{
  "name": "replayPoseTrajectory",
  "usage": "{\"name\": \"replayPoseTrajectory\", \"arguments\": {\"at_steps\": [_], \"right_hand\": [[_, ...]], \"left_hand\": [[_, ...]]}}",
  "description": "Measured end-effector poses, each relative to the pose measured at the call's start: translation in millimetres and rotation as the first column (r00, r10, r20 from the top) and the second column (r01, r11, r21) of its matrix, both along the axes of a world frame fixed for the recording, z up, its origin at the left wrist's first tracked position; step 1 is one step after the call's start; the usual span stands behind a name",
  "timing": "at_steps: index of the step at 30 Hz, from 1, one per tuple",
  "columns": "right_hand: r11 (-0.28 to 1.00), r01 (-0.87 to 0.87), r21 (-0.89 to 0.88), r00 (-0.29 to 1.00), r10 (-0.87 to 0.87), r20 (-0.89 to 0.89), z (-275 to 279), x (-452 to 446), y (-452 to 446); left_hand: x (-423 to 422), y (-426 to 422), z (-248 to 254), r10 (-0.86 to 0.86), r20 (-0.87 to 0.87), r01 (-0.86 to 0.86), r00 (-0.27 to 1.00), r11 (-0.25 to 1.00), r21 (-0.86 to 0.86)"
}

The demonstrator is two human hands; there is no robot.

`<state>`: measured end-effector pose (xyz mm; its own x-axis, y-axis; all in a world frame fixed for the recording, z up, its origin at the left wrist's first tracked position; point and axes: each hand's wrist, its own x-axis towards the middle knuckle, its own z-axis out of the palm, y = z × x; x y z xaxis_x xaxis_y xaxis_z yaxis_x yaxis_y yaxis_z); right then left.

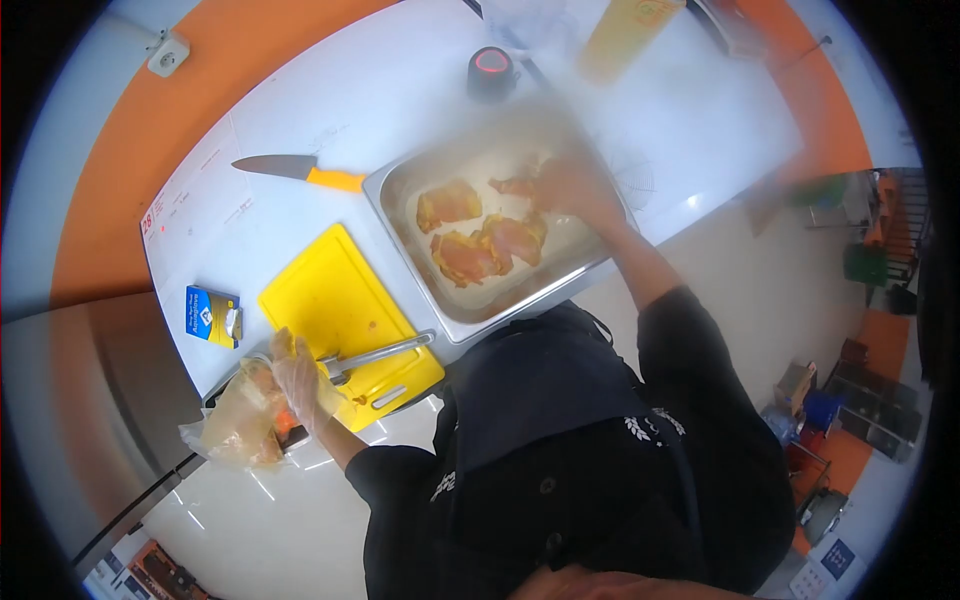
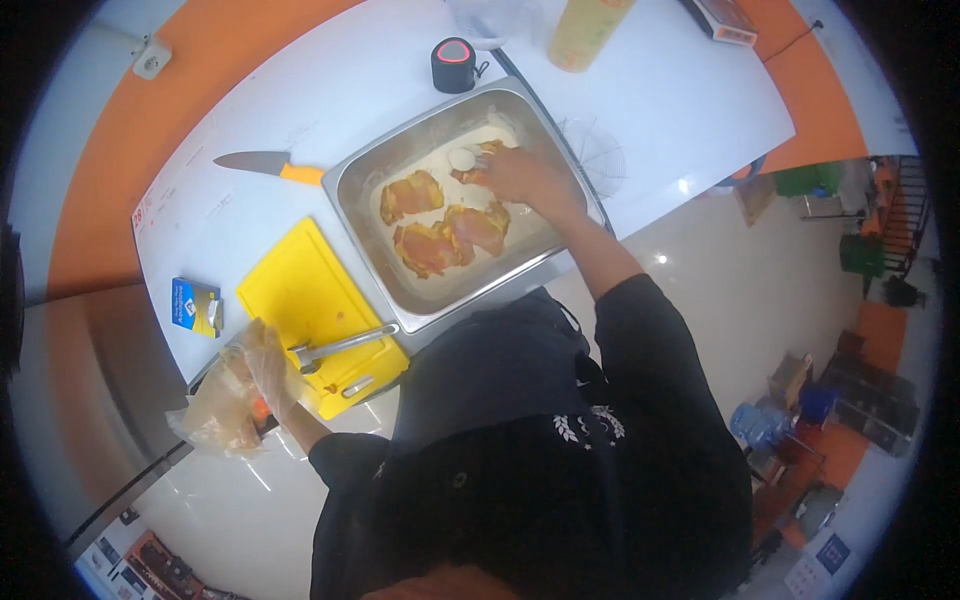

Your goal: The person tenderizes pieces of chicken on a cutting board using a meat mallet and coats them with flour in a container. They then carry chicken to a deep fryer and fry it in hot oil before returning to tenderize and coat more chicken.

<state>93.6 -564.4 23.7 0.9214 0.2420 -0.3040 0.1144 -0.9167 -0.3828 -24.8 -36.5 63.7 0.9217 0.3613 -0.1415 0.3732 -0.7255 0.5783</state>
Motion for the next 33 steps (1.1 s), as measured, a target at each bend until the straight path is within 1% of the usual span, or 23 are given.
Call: {"name": "replayPoseTrajectory", "arguments": {"at_steps": [1, 3, 4, 6, 7, 8, 10, 11, 13, 14, 16, 17, 18, 19, 20, 22, 23, 25, 26, 28, 29, 32, 33], "right_hand": [[0.997, 0.060, 0.039, 0.998, -0.061, 0.022, -35.2, 1.8, 4.7], [0.992, 0.099, 0.081, 0.995, -0.101, 0.020, -38.0, 4.6, 18.7], [0.993, 0.083, 0.082, 0.997, -0.083, -0.002, -36.9, 5.9, 19.1], [0.980, 0.115, 0.165, 0.993, -0.107, -0.058, 5.0, 2.3, 31.4], [0.956, 0.163, 0.244, 0.985, -0.144, -0.093, 41.1, -4.2, 40.0], [0.924, 0.209, 0.320, 0.976, -0.176, -0.129, 59.7, -7.5, 43.4], [0.905, 0.368, 0.213, 0.896, -0.284, -0.340, 47.4, -2.7, 33.1], [0.889, 0.434, 0.147, 0.834, -0.334, -0.439, 42.8, -2.5, 27.2], [0.877, 0.444, 0.182, 0.854, -0.354, -0.381, 49.7, -17.2, 14.0], [0.870, 0.449, 0.202, 0.863, -0.364, -0.350, 55.2, -25.2, 8.7], [0.767, 0.603, 0.218, 0.780, -0.511, -0.362, 75.0, -38.1, 3.1], [0.704, 0.674, 0.224, 0.727, -0.579, -0.369, 80.7, -41.4, 1.6], [0.842, 0.529, 0.103, 0.841, -0.504, -0.199, 70.9, -42.2, -0.7], [0.923, 0.382, -0.052, 0.922, -0.384, -0.046, 53.0, -46.8, -4.6], [0.943, 0.241, -0.228, 0.970, -0.229, 0.081, 43.2, -52.7, -8.4], [0.898, 0.405, -0.170, 0.911, -0.382, 0.154, 70.3, -62.8, 13.2], [0.872, 0.470, -0.137, 0.876, -0.442, 0.193, 80.9, -60.7, 21.3], [0.855, 0.501, -0.138, 0.863, -0.480, 0.156, 80.3, -60.7, 18.5], [0.843, 0.520, -0.137, 0.853, -0.504, 0.139, 79.6, -60.7, 16.2], [0.866, 0.448, -0.221, 0.894, -0.436, 0.104, 51.6, -61.9, 10.6], [0.873, 0.409, -0.264, 0.912, -0.402, 0.085, 53.6, -61.7, 13.7], [0.872, 0.470, -0.138, 0.880, -0.450, 0.151, 68.9, -54.1, 28.9], [0.851, 0.525, -0.018, 0.851, -0.524, 0.033, 75.7, -49.3, 30.1]], "left_hand": [[0.6, 4.3, -4.3, -0.055, -0.047, 0.060, 0.997, 0.992, 0.113], [3.9, -4.7, 6.6, -0.061, -0.179, 0.083, 0.982, 0.990, 0.114], [5.4, -8.1, 9.9, -0.067, -0.246, 0.096, 0.967, 0.989, 0.112], [5.0, 0.2, -2.0, -0.093, -0.262, 0.136, 0.960, 0.979, 0.151], [6.4, 2.1, -6.4, -0.108, -0.268, 0.157, 0.957, 0.973, 0.169], [9.5, -0.1, -4.8, -0.100, -0.281, 0.148, 0.955, 0.976, 0.159], [13.0, -3.7, -1.8, -0.071, -0.308, 0.119, 0.949, 0.983, 0.138], [13.0, -1.5, -5.6, -0.089, -0.303, 0.141, 0.949, 0.978, 0.153], [12.9, 6.3, -14.2, -0.123, -0.294, 0.184, 0.948, 0.965, 0.188], [11.9, 5.7, -14.0, -0.103, -0.273, 0.152, 0.957, 0.974, 0.165], [9.4, 1.1, -11.7, -0.061, -0.233, 0.091, 0.971, 0.989, 0.117], [8.6, -1.1, -9.7, -0.057, -0.227, 0.088, 0.972, 0.988, 0.127], [8.4, -3.8, -7.7, -0.055, -0.222, 0.087, 0.973, 0.987, 0.138], [8.7, -6.0, -6.8, -0.061, -0.221, 0.096, 0.973, 0.984, 0.149], [10.9, -3.1, -12.0, -0.077, -0.257, 0.123, 0.963, 0.978, 0.170], [18.1, 7.1, -25.6, -0.103, -0.320, 0.176, 0.942, 0.962, 0.208], [19.9, 4.0, -23.3, -0.105, -0.314, 0.176, 0.944, 0.962, 0.207], [15.1, 2.5, -16.3, -0.103, -0.316, 0.176, 0.943, 0.961, 0.212], [13.3, 7.4, -22.7, -0.117, -0.301, 0.192, 0.946, 0.954, 0.232], [14.1, 19.7, -41.0, -0.161, -0.269, 0.235, 0.950, 0.934, 0.270], [17.6, 17.6, -39.2, -0.157, -0.283, 0.234, 0.946, 0.935, 0.265], [18.4, 9.3, -31.8, -0.135, -0.317, 0.223, 0.939, 0.940, 0.259], [17.8, 5.4, -26.6, -0.123, -0.316, 0.213, 0.941, 0.940, 0.267]]}}
